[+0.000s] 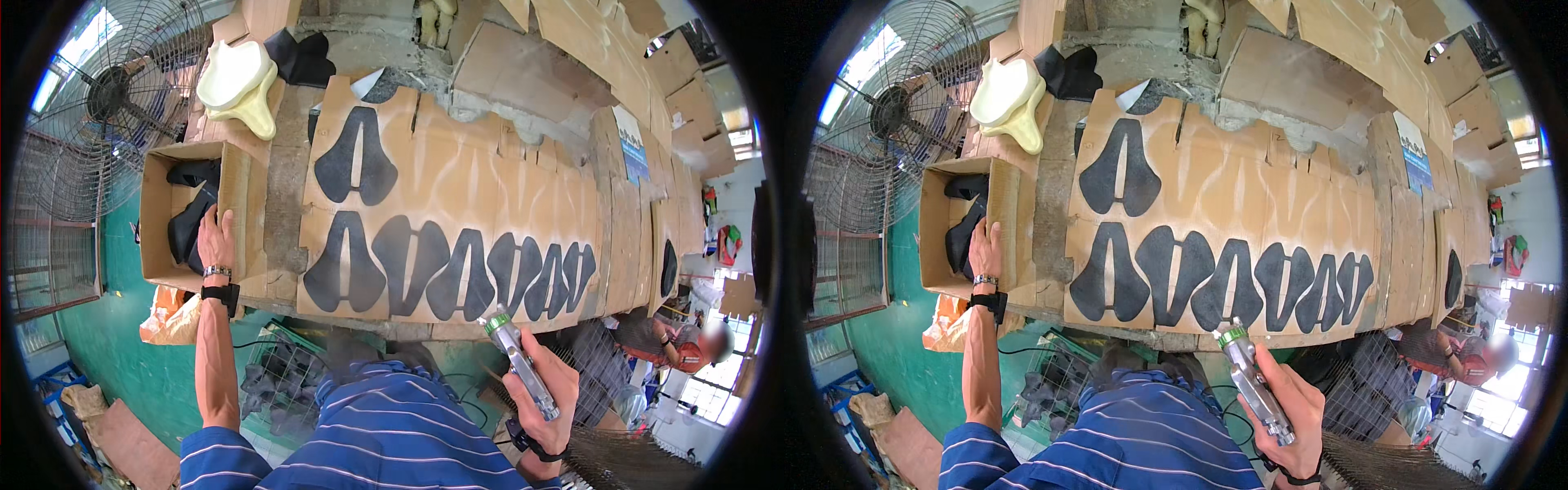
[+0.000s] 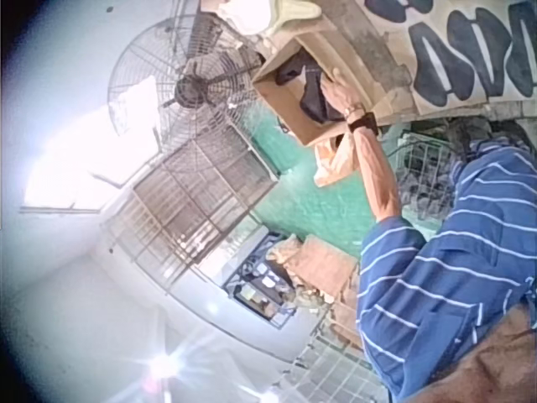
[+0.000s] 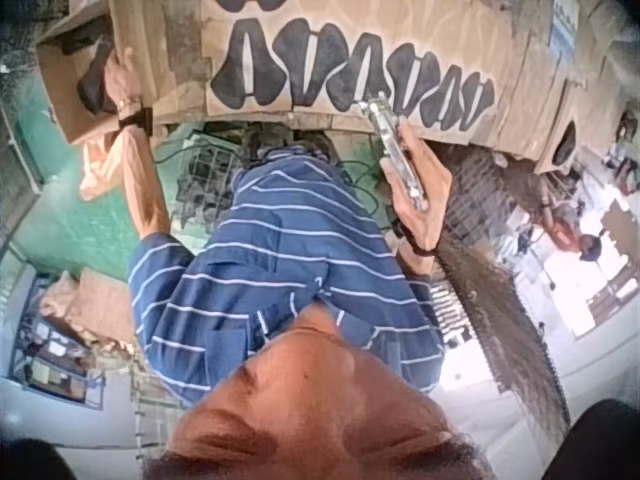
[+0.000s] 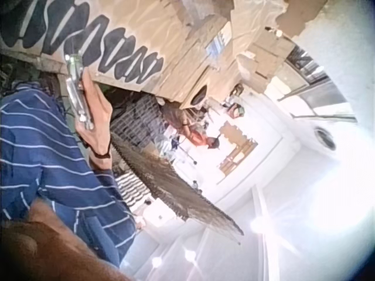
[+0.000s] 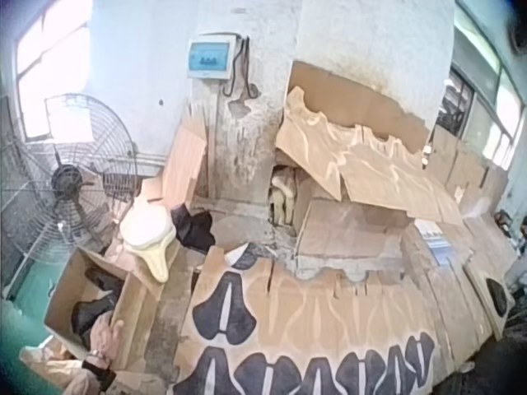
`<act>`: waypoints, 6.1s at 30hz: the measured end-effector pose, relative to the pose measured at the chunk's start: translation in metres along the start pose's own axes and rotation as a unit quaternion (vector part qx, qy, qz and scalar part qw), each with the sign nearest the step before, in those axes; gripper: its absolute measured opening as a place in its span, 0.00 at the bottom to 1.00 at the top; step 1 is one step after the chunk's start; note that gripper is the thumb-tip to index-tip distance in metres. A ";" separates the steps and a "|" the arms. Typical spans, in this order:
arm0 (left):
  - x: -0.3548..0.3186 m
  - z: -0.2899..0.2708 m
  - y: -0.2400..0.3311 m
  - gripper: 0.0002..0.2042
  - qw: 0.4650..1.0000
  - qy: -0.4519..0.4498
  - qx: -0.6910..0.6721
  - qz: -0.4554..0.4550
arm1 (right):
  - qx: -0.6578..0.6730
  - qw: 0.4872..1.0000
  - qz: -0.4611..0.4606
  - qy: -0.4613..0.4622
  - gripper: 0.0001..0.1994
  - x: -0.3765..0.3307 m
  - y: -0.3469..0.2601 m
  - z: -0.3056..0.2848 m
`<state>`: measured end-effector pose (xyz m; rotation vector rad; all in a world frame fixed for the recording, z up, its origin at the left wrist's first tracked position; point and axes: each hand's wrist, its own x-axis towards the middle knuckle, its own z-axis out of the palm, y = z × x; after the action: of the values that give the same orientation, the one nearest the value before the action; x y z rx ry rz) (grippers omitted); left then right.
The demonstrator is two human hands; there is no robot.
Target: Applying adhesive using a spray gun to black foam cutouts and arranging them on a workspace.
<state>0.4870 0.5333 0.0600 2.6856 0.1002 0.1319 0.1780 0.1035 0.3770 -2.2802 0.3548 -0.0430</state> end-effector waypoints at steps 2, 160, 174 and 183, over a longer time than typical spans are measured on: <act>0.000 -0.001 0.001 0.31 1.000 -0.004 0.004 -0.004 | -0.006 1.000 0.016 0.002 0.33 -0.005 0.002 -0.001; -0.192 -0.121 0.075 0.29 0.414 -0.293 -0.847 -0.157 | -0.355 0.897 0.145 -0.217 0.27 -0.066 0.315 0.263; -0.212 -0.120 0.070 0.22 0.460 -0.260 -0.826 -0.199 | -0.441 0.850 0.139 -0.252 0.18 -0.051 0.259 0.252; -0.218 -0.105 0.114 0.21 0.547 -0.284 -0.762 -0.197 | -0.297 0.943 0.103 -0.107 0.20 -0.079 0.299 0.259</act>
<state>0.2644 0.4563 0.1871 0.7661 0.2324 -0.5554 0.0675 0.1235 -0.0100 -2.7867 0.5449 0.4770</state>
